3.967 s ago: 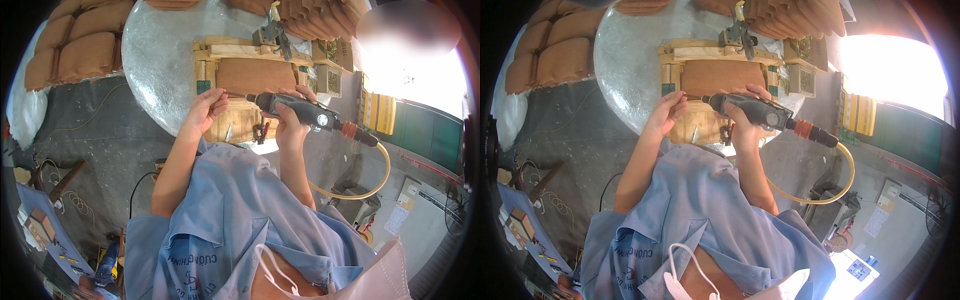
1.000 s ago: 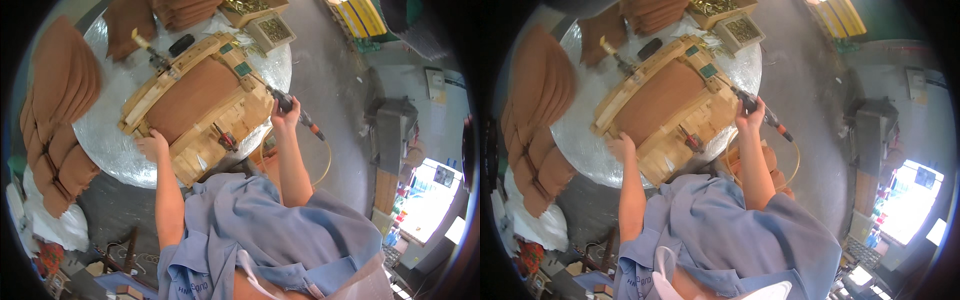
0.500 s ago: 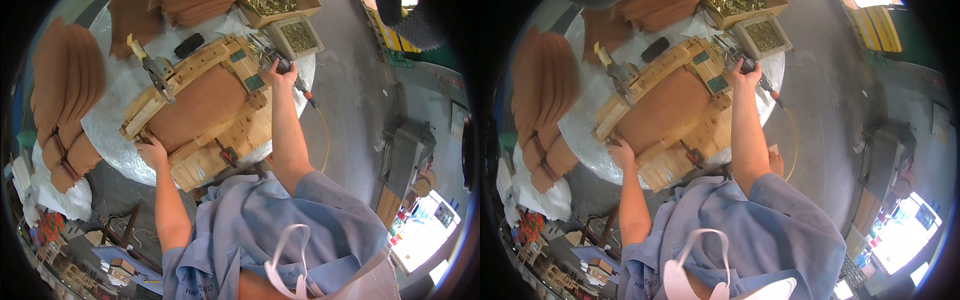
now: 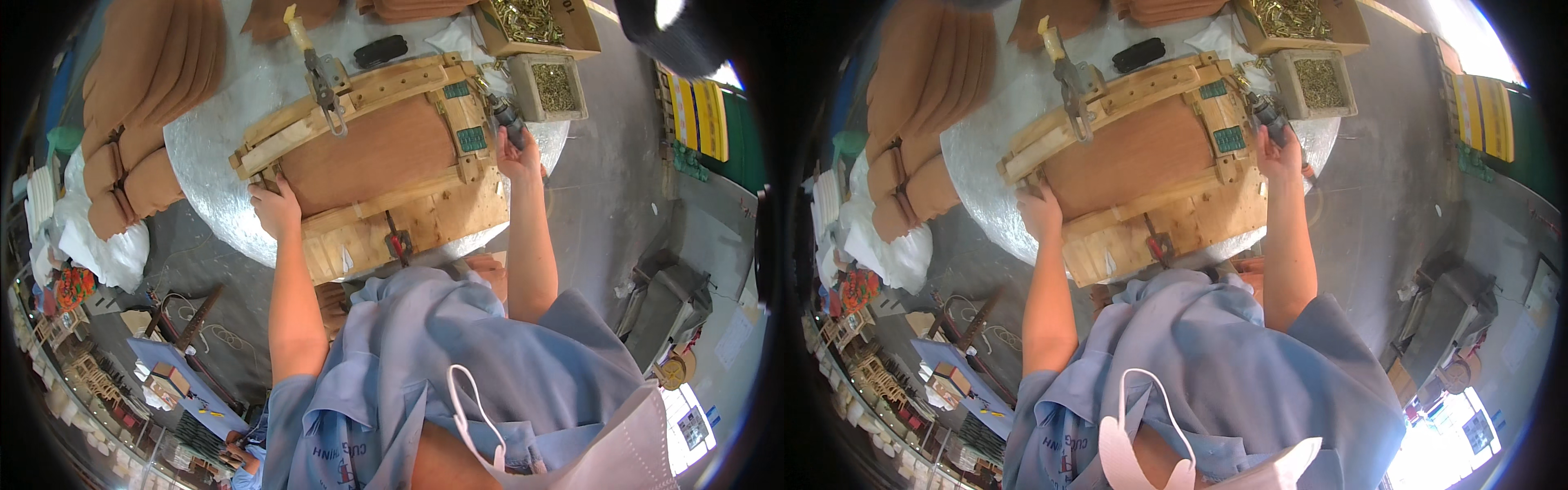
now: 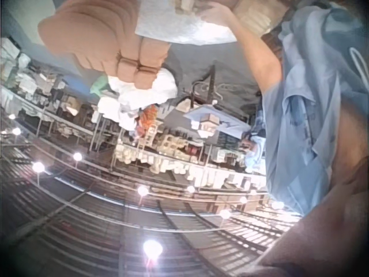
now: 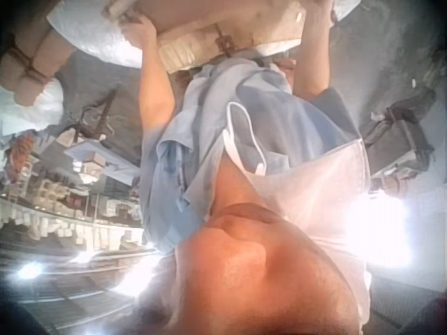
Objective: The person places a brown fabric piece into a wooden jig, secures it with a clamp, and uses a pneumatic drill to fasten screws at multiple points. After fastening, the person removes the fabric piece and repeats the process with another piece.
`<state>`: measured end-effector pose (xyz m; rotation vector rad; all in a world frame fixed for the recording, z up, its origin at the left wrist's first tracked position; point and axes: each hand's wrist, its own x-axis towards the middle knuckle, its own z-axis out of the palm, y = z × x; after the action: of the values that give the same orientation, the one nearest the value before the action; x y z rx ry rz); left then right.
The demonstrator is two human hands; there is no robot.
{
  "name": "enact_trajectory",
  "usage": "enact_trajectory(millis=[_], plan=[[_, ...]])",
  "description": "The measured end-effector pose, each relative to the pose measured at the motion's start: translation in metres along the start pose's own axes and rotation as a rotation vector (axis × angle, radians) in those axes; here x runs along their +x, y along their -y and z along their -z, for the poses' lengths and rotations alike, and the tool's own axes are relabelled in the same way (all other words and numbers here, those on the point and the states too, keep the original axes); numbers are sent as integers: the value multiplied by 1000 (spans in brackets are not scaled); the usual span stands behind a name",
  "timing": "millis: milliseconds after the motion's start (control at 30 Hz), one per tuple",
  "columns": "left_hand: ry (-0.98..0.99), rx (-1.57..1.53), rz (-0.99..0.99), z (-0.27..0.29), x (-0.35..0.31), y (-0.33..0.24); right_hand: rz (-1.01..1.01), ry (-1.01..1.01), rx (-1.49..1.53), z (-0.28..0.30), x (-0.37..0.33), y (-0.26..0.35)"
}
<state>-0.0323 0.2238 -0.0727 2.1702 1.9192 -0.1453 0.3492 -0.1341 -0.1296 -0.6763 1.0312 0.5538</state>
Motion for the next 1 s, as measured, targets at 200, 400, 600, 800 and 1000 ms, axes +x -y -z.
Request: enact_trajectory(millis=[200,400,600,800,1000], plan=[[3,-24,26,4,-1,-2,10,99,-401,30,-20,4],[-50,-61,-3,-4,-1,6,522,161,-773,-26,-98,-38],[-93,-67,0,3,-6,14,614,708,-810,-201,-146,-171],[-91,-71,-32,-6,-1,4,684,708,-1258,-369,-96,-293],[-47,-55,6,1,-3,7,822,450,-1570,-387,-87,-322]])
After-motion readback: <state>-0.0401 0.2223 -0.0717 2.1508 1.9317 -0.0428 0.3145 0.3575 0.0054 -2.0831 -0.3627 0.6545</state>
